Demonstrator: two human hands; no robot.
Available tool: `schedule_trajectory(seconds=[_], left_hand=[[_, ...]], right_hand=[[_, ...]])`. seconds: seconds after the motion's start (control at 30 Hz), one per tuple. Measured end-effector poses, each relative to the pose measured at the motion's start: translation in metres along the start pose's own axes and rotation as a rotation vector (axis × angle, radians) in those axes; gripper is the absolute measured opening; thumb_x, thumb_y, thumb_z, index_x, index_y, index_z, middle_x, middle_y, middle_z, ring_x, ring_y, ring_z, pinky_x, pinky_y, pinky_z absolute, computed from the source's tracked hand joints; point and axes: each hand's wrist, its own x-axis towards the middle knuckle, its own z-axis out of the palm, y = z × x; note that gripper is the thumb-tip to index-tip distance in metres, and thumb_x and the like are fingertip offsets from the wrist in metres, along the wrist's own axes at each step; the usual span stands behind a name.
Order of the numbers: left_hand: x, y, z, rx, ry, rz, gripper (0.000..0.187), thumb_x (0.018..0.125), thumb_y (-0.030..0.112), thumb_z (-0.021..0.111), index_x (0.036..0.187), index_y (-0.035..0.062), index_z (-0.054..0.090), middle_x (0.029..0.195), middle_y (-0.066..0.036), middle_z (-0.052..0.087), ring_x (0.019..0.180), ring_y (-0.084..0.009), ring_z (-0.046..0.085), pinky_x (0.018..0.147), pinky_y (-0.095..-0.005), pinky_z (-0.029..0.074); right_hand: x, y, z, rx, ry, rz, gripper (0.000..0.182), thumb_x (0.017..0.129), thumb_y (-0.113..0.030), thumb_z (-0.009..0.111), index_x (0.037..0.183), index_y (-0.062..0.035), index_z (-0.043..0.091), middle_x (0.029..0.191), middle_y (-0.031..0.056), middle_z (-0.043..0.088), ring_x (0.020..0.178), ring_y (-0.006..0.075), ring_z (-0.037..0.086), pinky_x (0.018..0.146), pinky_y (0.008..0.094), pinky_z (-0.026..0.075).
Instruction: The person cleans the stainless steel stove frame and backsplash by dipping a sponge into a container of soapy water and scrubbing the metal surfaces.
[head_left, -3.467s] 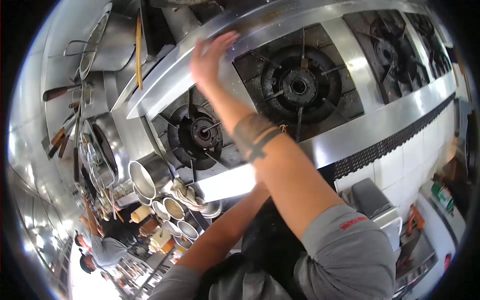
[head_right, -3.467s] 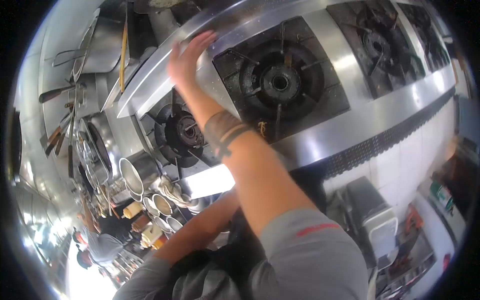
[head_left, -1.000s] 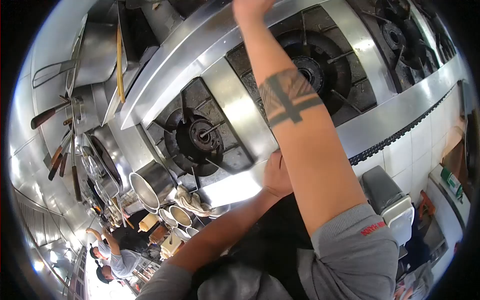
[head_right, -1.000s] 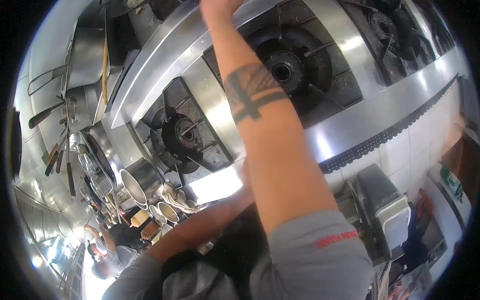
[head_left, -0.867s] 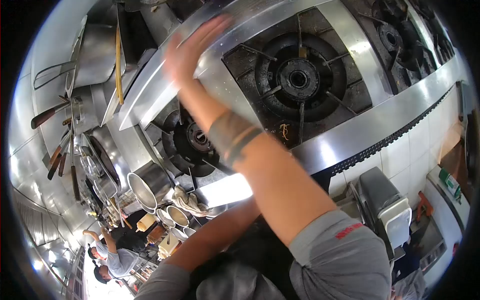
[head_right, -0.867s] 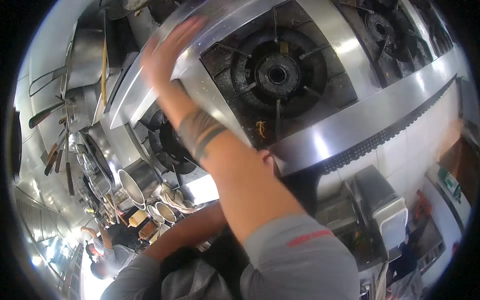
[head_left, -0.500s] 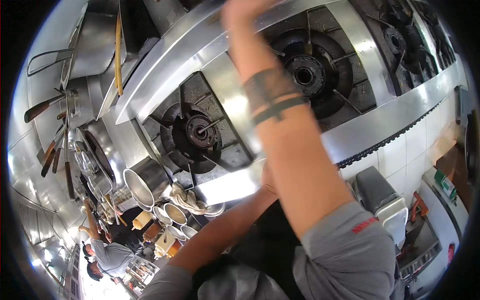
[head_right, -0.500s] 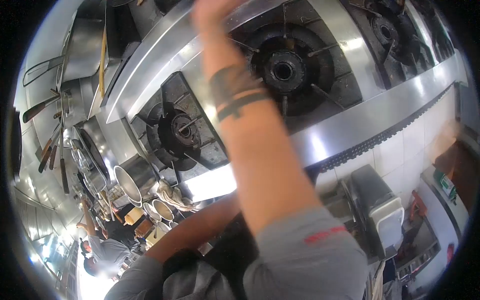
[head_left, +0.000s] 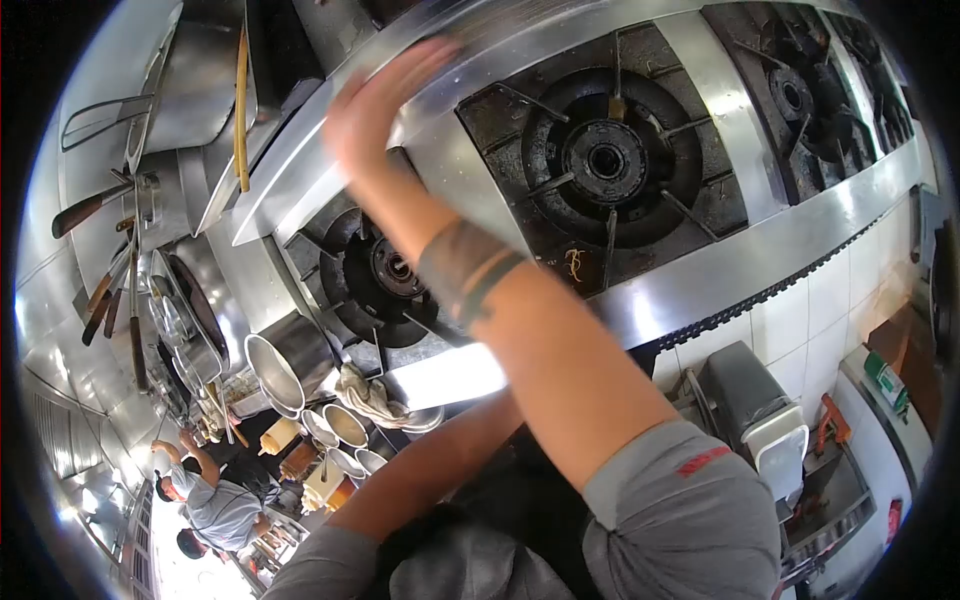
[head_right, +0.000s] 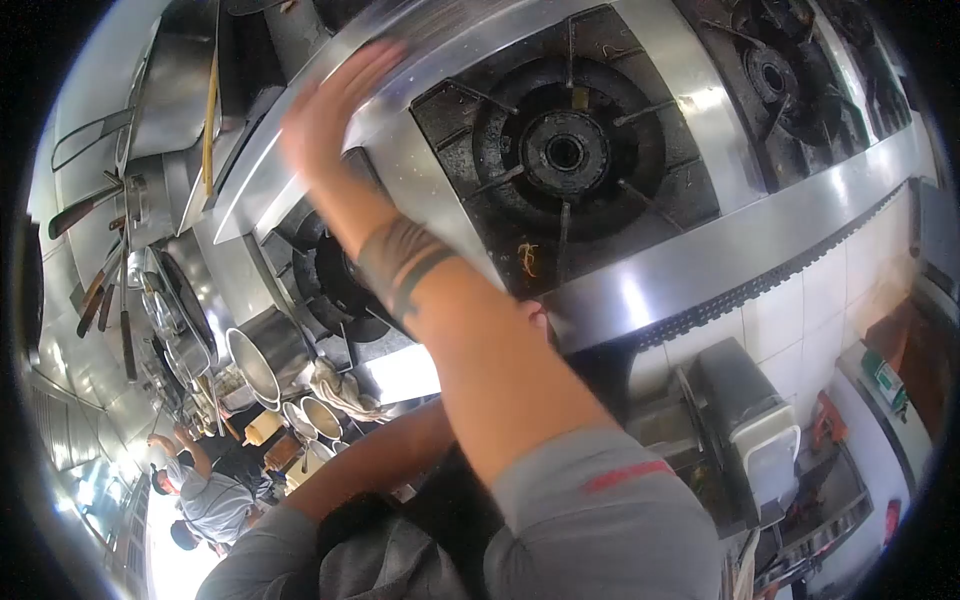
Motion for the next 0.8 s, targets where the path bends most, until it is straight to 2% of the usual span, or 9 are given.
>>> schedule_trajectory(seconds=[0.2,0.3,0.33,0.43,0.57,0.6,0.7,0.73,0.8], left_hand=[[-0.009,-0.026,0.005,0.123,-0.136,0.005,0.040,0.103,0.028,0.054,0.137,0.0068,0.062,0.133,-0.015,0.064,0.117,-0.0321,0.059,0.098,-0.0480,0.047],[0.014,-0.008,-0.016,0.083,0.030,0.212,0.035,0.106,0.028,0.055,0.131,0.0051,0.064,0.126,-0.016,0.064,0.113,-0.0336,0.059,0.092,-0.0452,0.049],[-0.011,-0.039,0.038,-0.541,0.014,0.010,0.032,0.106,0.025,0.058,0.130,0.0054,0.065,0.122,-0.016,0.064,0.111,-0.0317,0.060,0.090,-0.0430,0.050],[0.018,0.040,-0.023,0.077,0.061,-0.285,0.030,0.102,0.026,0.067,0.120,0.0027,0.068,0.111,-0.014,0.070,0.105,-0.0319,0.069,0.092,-0.0422,0.057],[-0.018,-0.043,0.041,-0.253,0.070,-0.188,0.025,0.103,0.023,0.061,0.120,0.0062,0.069,0.114,-0.014,0.068,0.106,-0.0335,0.065,0.090,-0.0453,0.054],[-0.026,-0.059,0.051,-0.490,0.003,-0.188,0.027,0.102,0.023,0.059,0.122,0.0082,0.069,0.115,-0.014,0.067,0.107,-0.0344,0.063,0.088,-0.0473,0.052],[0.011,0.000,-0.013,-0.001,-0.042,-0.075,0.029,0.099,0.021,0.061,0.123,0.0071,0.069,0.119,-0.013,0.067,0.113,-0.0319,0.063,0.089,-0.0476,0.053],[-0.007,-0.035,0.018,0.102,0.065,0.272,0.026,0.101,0.024,0.062,0.121,0.0084,0.070,0.119,-0.010,0.069,0.112,-0.0289,0.066,0.088,-0.0469,0.054],[-0.003,-0.019,0.022,0.072,0.087,0.177,0.026,0.101,0.024,0.064,0.121,0.0081,0.070,0.117,-0.010,0.069,0.110,-0.0284,0.067,0.088,-0.0461,0.055]], right_hand=[[0.108,0.037,-0.037,-0.037,0.003,-0.057,0.080,0.102,-0.006,0.042,0.156,0.0212,-0.011,0.163,0.0463,-0.016,0.156,0.0571,-0.012,0.130,0.0574,-0.002],[0.176,0.040,-0.056,-0.139,0.428,0.008,0.073,0.114,-0.033,0.035,0.155,0.0246,0.017,0.163,0.0465,0.014,0.157,0.0534,0.015,0.132,0.0525,0.009],[0.134,0.032,-0.040,-0.090,0.283,0.038,0.074,0.109,-0.023,0.038,0.156,0.0227,0.004,0.164,0.0461,0.000,0.157,0.0540,0.002,0.131,0.0537,0.003],[-0.057,-0.008,0.004,-0.006,-0.189,0.031,0.079,0.107,-0.012,0.040,0.156,0.0220,-0.012,0.163,0.0464,-0.016,0.157,0.0544,-0.011,0.132,0.0503,-0.001],[0.069,0.028,-0.037,-0.004,0.013,0.056,0.086,0.104,-0.017,0.047,0.156,0.0218,-0.010,0.162,0.0485,-0.016,0.158,0.0548,-0.010,0.131,0.0545,-0.003],[0.123,0.035,-0.057,-0.170,0.275,-0.044,0.077,0.113,-0.037,0.036,0.154,0.0254,0.015,0.164,0.0466,0.010,0.157,0.0535,0.013,0.132,0.0528,0.009],[0.176,0.037,-0.065,-0.194,0.321,0.185,0.083,0.113,-0.040,0.038,0.155,0.0252,0.011,0.164,0.0467,0.006,0.158,0.0532,0.008,0.132,0.0532,0.008],[0.139,0.031,-0.050,-0.155,0.248,0.138,0.084,0.108,-0.030,0.043,0.155,0.0240,0.000,0.163,0.0477,-0.005,0.158,0.0530,-0.001,0.132,0.0524,0.004],[-0.001,0.008,0.000,-0.074,0.014,0.049,0.090,0.104,-0.022,0.048,0.155,0.0226,-0.011,0.162,0.0486,-0.015,0.158,0.0534,-0.010,0.131,0.0518,0.000]])
